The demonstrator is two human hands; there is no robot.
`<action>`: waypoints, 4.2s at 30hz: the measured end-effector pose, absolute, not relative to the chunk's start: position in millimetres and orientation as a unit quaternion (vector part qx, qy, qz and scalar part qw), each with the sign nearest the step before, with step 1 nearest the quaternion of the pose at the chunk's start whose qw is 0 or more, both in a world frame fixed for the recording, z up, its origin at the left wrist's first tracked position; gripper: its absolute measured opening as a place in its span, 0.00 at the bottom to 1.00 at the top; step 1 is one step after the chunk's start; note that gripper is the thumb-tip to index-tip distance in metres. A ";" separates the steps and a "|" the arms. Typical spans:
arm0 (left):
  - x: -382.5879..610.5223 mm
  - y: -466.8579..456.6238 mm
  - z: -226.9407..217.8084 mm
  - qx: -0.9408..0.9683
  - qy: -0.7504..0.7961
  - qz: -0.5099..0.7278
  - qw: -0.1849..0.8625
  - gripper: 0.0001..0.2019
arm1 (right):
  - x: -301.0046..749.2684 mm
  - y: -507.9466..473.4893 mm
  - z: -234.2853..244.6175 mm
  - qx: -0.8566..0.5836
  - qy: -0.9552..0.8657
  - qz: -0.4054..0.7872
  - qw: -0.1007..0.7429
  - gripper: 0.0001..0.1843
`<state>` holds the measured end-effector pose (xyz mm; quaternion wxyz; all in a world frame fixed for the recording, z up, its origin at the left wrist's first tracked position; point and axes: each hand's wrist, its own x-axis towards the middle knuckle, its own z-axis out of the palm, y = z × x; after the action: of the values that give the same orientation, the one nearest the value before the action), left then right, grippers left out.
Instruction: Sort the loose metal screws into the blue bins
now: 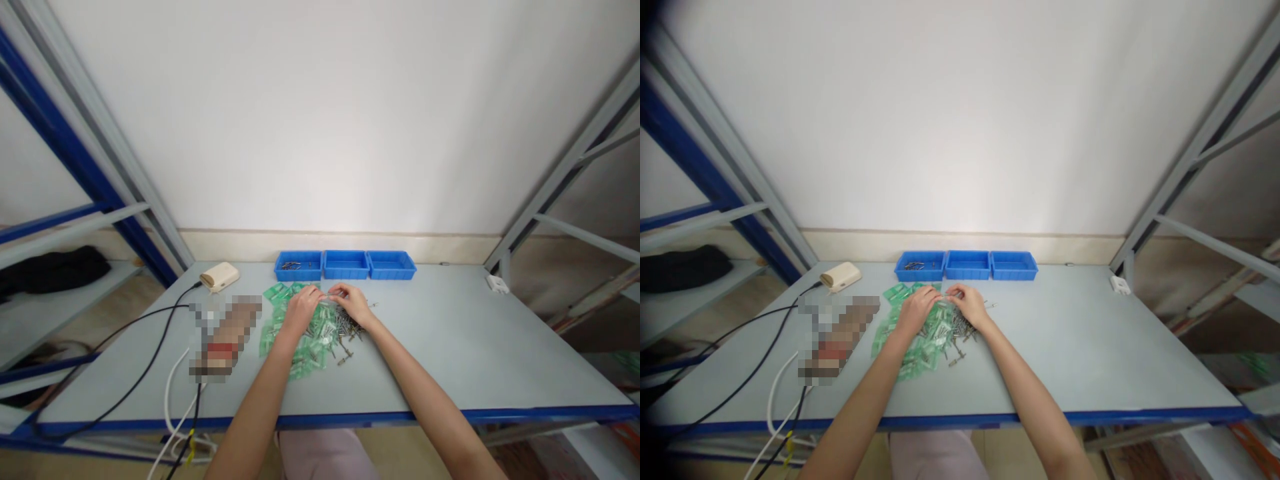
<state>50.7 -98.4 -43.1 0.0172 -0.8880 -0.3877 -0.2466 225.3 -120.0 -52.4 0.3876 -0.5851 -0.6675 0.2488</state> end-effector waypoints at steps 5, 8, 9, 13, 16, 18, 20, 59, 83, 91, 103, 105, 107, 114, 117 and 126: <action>56.0 -100.7 -43.8 -0.892 -0.383 -0.239 0.019 0.12 | 229.6 -126.1 -50.8 -0.605 -0.649 0.232 0.399 0.08; 56.8 -102.7 -43.3 -0.888 -0.382 -0.256 0.006 0.11 | 228.5 -127.1 -49.8 -0.602 -0.644 0.239 0.407 0.12; 56.5 -103.1 -42.8 -0.888 -0.383 -0.255 0.003 0.11 | 228.0 -127.0 -50.0 -0.599 -0.644 0.244 0.409 0.13; 55.2 -103.5 -40.8 -0.888 -0.390 -0.242 -0.008 0.12 | 227.5 -125.6 -52.0 -0.581 -0.648 0.257 0.420 0.11; 55.4 -103.5 -40.3 -0.885 -0.405 -0.229 -0.008 0.12 | 228.5 -125.3 -52.3 -0.570 -0.650 0.260 0.429 0.10; 55.9 -104.3 -40.7 -0.884 -0.412 -0.221 -0.010 0.12 | 229.6 -125.7 -52.2 -0.568 -0.649 0.263 0.432 0.09; 56.2 -105.5 -41.7 -0.882 -0.413 -0.227 -0.018 0.12 | 230.9 -126.2 -52.8 -0.569 -0.644 0.268 0.437 0.10; 50.6 -101.5 -40.9 -0.825 -0.531 -0.183 -0.069 0.18 | 180.6 -26.6 -4.5 -0.565 -0.643 0.336 0.393 0.15; 52.0 -102.2 -36.6 -0.837 -0.521 -0.150 -0.076 0.16 | 324.9 -183.9 -73.8 -0.687 -0.629 0.135 0.338 0.18; 54.6 -110.2 -41.3 -0.886 -0.387 -0.256 0.001 0.13 | 255.2 -139.2 -41.5 -0.563 -0.630 0.316 0.431 0.20; 55.9 -108.3 -44.0 -0.909 -0.362 -0.206 0.033 0.08 | 232.8 -132.8 -51.5 -0.522 -0.632 0.353 0.451 0.17; 56.5 -108.5 -43.0 -0.907 -0.368 -0.203 0.031 0.10 | 234.6 -135.4 -47.5 -0.545 -0.658 0.292 0.430 0.15; 56.9 -108.2 -43.3 -0.906 -0.370 -0.206 0.027 0.11 | 234.8 -137.6 -43.4 -0.572 -0.671 0.233 0.410 0.13; 57.6 -109.5 -44.1 -0.899 -0.373 -0.230 0.015 0.14 | 234.6 -139.5 -41.4 -0.601 -0.648 0.229 0.408 0.18; 57.5 -111.4 -41.3 -0.899 -0.380 -0.218 0.017 0.15 | 234.2 -140.3 -42.3 -0.593 -0.654 0.223 0.413 0.17; 57.8 -112.4 -40.1 -0.893 -0.401 -0.203 0.004 0.15 | 234.0 -143.6 -37.9 -0.574 -0.684 0.185 0.410 0.15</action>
<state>57.8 -112.4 -40.1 0.0039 -0.8934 -0.4010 -0.2026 234.0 -143.6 -37.9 0.4098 -0.5742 -0.6843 0.1848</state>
